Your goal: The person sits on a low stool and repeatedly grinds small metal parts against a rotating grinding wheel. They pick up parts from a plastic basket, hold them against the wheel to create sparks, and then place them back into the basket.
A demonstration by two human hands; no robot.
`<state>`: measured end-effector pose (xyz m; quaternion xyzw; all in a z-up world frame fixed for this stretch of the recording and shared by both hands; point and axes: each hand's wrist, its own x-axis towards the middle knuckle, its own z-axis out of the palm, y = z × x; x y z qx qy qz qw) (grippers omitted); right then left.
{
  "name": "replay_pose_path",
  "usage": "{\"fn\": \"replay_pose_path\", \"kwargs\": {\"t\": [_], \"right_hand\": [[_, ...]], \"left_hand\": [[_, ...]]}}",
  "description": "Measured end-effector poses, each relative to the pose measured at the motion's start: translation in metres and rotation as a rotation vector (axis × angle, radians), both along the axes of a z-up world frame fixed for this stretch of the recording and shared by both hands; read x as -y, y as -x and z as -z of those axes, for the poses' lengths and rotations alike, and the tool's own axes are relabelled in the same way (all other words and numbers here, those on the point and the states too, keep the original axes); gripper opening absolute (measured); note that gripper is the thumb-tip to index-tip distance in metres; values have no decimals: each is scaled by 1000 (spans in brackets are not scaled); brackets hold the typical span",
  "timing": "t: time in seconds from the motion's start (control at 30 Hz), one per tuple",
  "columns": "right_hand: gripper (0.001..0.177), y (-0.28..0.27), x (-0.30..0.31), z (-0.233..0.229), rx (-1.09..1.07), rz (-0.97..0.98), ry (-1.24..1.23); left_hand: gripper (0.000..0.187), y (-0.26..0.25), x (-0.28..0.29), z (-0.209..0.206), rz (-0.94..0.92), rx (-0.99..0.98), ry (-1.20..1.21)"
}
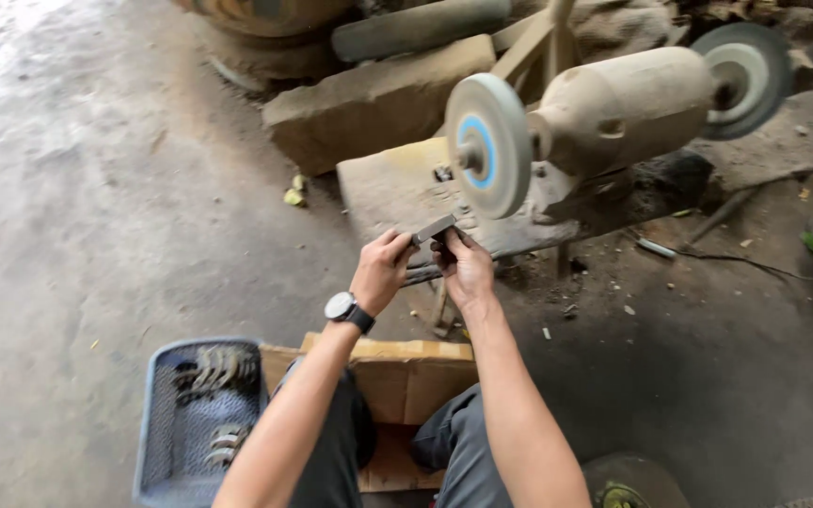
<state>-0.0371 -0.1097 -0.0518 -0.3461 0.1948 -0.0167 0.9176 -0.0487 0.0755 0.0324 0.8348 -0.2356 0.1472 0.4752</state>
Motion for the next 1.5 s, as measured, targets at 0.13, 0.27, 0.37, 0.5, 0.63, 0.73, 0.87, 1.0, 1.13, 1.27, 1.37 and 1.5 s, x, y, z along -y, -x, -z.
{"fn": "replay_pose_path", "kwargs": {"t": [0.13,0.27,0.37,0.5,0.63,0.73,0.87,1.0,1.13,1.27,1.37,1.5], "right_hand": [[16,19,-51,-34,70,-202,-41],[19,50,-114,-84,148,-485,71],[21,70,-156,-109,191,-638,102],[23,86,-206,-134,213,-773,178],[23,89,-248,-141,211,-858,213],[23,91,-269,-139,334,-927,556],[23,88,-272,-142,291,-877,754],[22,78,-257,-141,254,-843,831],[23,66,-242,-130,205,-829,865],[22,54,-236,-118,165,-796,820],[22,47,-235,-108,145,-801,814],[22,42,-232,-102,164,-823,815]], "left_hand": [[16,52,-62,-33,-38,3,66],[21,113,-123,-47,-21,-266,301],[22,150,-158,-63,-77,-293,381],[26,183,-197,-75,-206,-320,424],[31,198,-238,-60,-226,-265,525],[22,204,-272,-18,-237,-453,634],[24,199,-322,52,-453,-239,431],[23,198,-361,126,-719,-345,180],[26,193,-375,199,-774,-347,6],[23,177,-362,247,-872,-404,-73],[20,160,-344,268,-976,-461,-103],[22,140,-322,283,-1114,-497,-93]]}}
